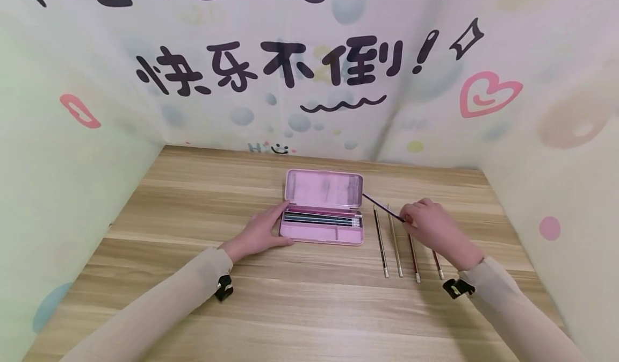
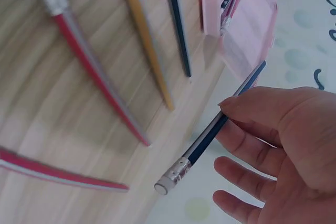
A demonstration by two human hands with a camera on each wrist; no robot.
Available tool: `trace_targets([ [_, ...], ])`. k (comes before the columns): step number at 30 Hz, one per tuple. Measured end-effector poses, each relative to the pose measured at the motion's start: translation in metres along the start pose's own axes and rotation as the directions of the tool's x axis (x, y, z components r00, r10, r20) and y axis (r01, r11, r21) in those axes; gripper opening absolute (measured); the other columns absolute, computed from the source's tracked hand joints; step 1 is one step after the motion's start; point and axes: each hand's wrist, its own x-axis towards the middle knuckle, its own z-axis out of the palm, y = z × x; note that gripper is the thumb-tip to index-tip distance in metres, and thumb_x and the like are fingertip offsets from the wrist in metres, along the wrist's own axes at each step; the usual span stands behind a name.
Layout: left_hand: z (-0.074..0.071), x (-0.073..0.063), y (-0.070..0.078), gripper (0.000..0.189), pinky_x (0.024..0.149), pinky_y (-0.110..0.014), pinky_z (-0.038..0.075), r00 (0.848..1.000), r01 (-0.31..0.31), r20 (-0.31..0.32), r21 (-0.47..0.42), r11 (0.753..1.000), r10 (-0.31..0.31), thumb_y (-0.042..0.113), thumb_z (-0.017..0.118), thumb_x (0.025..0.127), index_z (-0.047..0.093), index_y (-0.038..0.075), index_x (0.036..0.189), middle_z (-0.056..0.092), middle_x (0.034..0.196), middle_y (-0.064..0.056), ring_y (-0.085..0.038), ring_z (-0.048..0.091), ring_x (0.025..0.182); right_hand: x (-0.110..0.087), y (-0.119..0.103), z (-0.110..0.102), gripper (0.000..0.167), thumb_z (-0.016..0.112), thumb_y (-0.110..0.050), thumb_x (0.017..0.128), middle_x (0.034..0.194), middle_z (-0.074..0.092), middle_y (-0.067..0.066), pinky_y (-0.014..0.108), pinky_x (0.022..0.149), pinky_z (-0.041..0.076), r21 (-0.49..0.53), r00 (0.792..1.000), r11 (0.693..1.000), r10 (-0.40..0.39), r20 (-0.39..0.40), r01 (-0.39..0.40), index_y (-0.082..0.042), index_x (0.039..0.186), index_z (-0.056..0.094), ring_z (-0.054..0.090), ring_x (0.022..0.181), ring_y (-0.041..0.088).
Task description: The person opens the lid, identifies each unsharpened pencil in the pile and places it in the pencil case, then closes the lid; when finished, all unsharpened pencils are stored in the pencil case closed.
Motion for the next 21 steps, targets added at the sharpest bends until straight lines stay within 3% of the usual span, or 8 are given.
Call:
trace_targets([
  [7,0.001,0.000,-0.002,0.103,0.116,-0.066,0.028,1.000,-0.014,0.002,0.011,1.000,0.013,0.041,0.084,0.088,0.025,0.006,0.165,0.037,0.164,-0.022,-0.042,0.038,0.150,0.014,-0.013,0.001,0.010,0.079,-0.003,0.088,0.081,0.070,-0.001,0.055,0.080,0.048,0.001,0.998,0.999,-0.052,-0.025,0.052,-0.009,0.093,0.072,0.060,0.092,0.033],
  [21,0.000,-0.001,-0.002,0.103,0.114,-0.066,0.031,1.000,-0.025,-0.016,0.005,1.000,0.025,0.041,0.084,0.087,0.027,0.004,0.164,0.039,0.163,-0.023,-0.042,0.040,0.148,0.040,-0.032,0.002,0.013,0.080,-0.001,0.087,0.088,0.072,0.001,0.055,0.085,0.049,0.004,0.994,0.994,-0.110,0.023,0.110,-0.009,0.095,0.073,0.060,0.096,0.032],
])
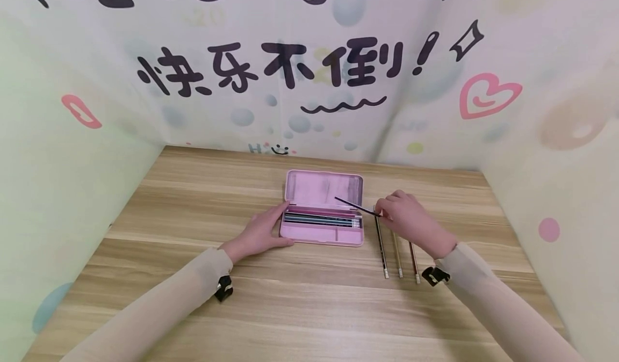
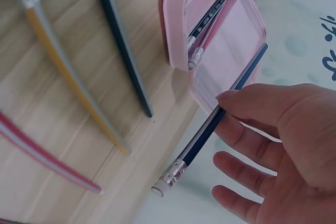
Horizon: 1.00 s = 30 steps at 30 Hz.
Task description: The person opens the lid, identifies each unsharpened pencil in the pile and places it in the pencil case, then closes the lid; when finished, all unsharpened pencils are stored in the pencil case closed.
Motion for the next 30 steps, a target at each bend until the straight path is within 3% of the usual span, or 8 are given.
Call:
trace_targets([
  [6,-0.001,0.000,0.000,0.103,0.114,-0.066,0.030,1.000,0.006,0.003,-0.001,1.000,-0.006,0.040,0.084,0.087,0.026,0.004,0.164,0.039,0.163,-0.023,-0.042,0.039,0.149,0.018,-0.010,0.009,0.013,0.081,-0.004,0.087,0.091,0.073,0.002,0.055,0.090,0.049,-0.030,0.998,0.998,-0.060,0.013,0.060,-0.010,0.095,0.072,0.061,0.098,0.032],
  [14,0.001,-0.001,-0.001,0.103,0.113,-0.065,0.031,1.000,-0.008,-0.005,-0.003,1.000,0.008,0.039,0.085,0.087,0.027,0.002,0.164,0.040,0.162,-0.023,-0.042,0.040,0.148,0.043,-0.026,0.025,0.011,0.078,-0.003,0.088,0.091,0.072,0.002,0.049,0.085,0.049,-0.078,0.991,0.988,-0.131,0.034,0.133,-0.011,0.093,0.072,0.060,0.094,0.029],
  [20,0.000,-0.001,0.003,0.103,0.112,-0.064,0.032,1.000,0.000,0.001,-0.008,1.000,0.000,0.039,0.085,0.087,0.027,0.003,0.164,0.040,0.163,-0.022,-0.041,0.039,0.149,0.053,-0.033,0.040,0.012,0.079,-0.006,0.089,0.087,0.069,0.001,0.047,0.082,0.048,-0.128,0.983,0.975,-0.177,0.050,0.182,-0.012,0.090,0.068,0.057,0.090,0.026],
  [30,-0.001,-0.001,0.002,0.103,0.114,-0.065,0.030,1.000,0.006,0.000,-0.009,1.000,-0.006,0.039,0.085,0.087,0.026,0.003,0.164,0.039,0.163,-0.021,-0.041,0.040,0.149,0.064,-0.038,0.050,0.009,0.077,-0.008,0.092,0.090,0.070,0.002,0.043,0.082,0.047,-0.161,0.979,0.966,-0.195,0.050,0.201,-0.011,0.092,0.069,0.057,0.090,0.026],
])
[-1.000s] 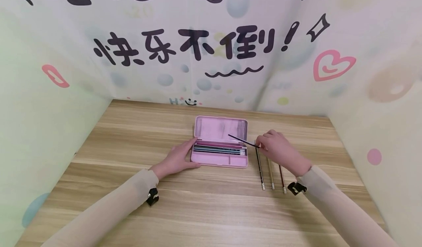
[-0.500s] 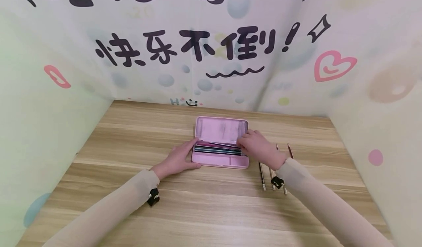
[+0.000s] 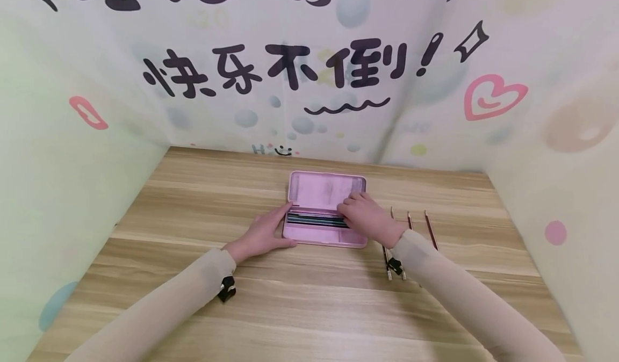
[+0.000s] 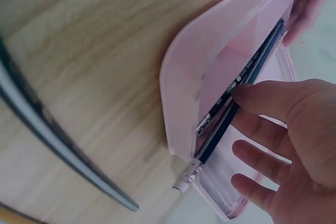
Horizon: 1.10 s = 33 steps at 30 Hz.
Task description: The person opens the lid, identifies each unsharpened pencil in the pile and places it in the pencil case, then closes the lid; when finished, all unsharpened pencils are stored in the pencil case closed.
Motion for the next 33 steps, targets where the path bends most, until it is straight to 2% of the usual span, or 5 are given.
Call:
trace_targets([
  [9,-0.002,0.001,0.002,0.103,0.114,-0.066,0.029,1.000,0.004,0.007,0.003,1.000,-0.004,0.039,0.085,0.087,0.025,0.004,0.165,0.038,0.164,-0.021,-0.041,0.039,0.149,0.009,-0.004,0.000,0.009,0.076,-0.008,0.092,0.090,0.070,0.004,0.046,0.096,0.049,-0.019,0.999,0.999,-0.041,-0.017,0.041,-0.010,0.091,0.068,0.060,0.094,0.027],
  [17,-0.002,0.001,0.003,0.104,0.114,-0.066,0.029,1.000,0.001,-0.003,-0.015,1.000,-0.001,0.039,0.085,0.087,0.026,0.005,0.165,0.038,0.164,-0.021,-0.041,0.039,0.149,0.017,-0.009,-0.006,0.007,0.075,-0.007,0.093,0.090,0.070,0.003,0.046,0.086,0.051,-0.001,1.000,1.000,-0.012,-0.021,0.012,-0.010,0.093,0.069,0.059,0.092,0.027],
  [24,-0.002,0.000,0.003,0.104,0.115,-0.066,0.029,1.000,0.004,-0.002,-0.014,1.000,-0.004,0.038,0.085,0.087,0.026,0.003,0.164,0.038,0.164,-0.022,-0.041,0.039,0.149,0.021,-0.009,-0.002,0.006,0.076,-0.010,0.093,0.094,0.071,0.003,0.047,0.088,0.050,0.009,1.000,1.000,0.008,-0.009,-0.008,-0.011,0.096,0.070,0.060,0.095,0.027],
  [33,-0.002,-0.001,0.003,0.107,0.115,-0.068,0.028,1.000,0.011,-0.018,-0.043,0.999,-0.012,0.035,0.088,0.084,0.024,0.002,0.164,0.040,0.162,-0.022,-0.041,0.042,0.147,0.017,-0.004,-0.001,0.005,0.077,-0.011,0.093,0.089,0.072,0.005,0.046,0.082,0.052,0.049,0.996,0.998,0.034,-0.085,-0.030,-0.009,0.092,0.073,0.061,0.086,0.027],
])
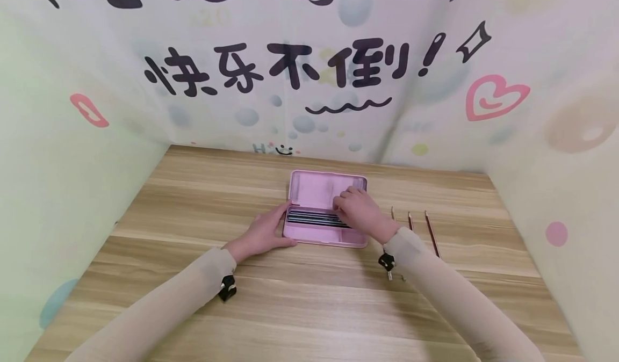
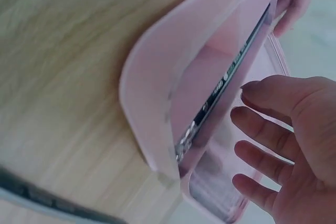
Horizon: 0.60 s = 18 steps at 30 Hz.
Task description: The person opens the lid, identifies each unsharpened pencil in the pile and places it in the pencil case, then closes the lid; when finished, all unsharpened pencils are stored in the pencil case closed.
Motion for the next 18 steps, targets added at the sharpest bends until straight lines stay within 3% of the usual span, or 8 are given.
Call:
trace_targets([
  [9,0.002,0.002,-0.002,0.112,0.119,-0.069,0.022,1.000,0.018,0.009,-0.028,0.999,-0.017,0.035,0.088,0.084,0.019,0.000,0.165,0.037,0.165,-0.018,-0.038,0.038,0.150,-0.015,0.022,-0.010,0.005,0.074,-0.010,0.094,0.084,0.069,0.004,0.046,0.078,0.052,0.116,0.992,0.987,0.119,-0.036,-0.114,-0.007,0.091,0.072,0.060,0.084,0.027],
  [13,0.003,0.003,-0.004,0.113,0.119,-0.070,0.022,1.000,0.014,0.001,-0.025,1.000,-0.014,0.036,0.088,0.084,0.018,0.001,0.165,0.037,0.165,-0.017,-0.037,0.038,0.150,-0.021,0.033,-0.015,0.008,0.067,-0.009,0.097,0.084,0.069,0.007,0.047,0.079,0.054,0.247,0.965,0.939,0.256,-0.046,-0.238,-0.002,0.095,0.071,0.063,0.082,0.027],
  [18,0.004,0.002,-0.004,0.114,0.118,-0.071,0.022,1.000,-0.001,-0.011,-0.035,0.999,0.000,0.037,0.089,0.083,0.018,0.002,0.165,0.039,0.164,-0.016,-0.037,0.040,0.149,-0.025,0.048,-0.020,0.017,0.059,-0.009,0.102,0.100,0.073,0.018,0.050,0.084,0.056,0.347,0.918,0.869,0.394,-0.051,-0.354,0.004,0.108,0.069,0.067,0.091,0.033],
])
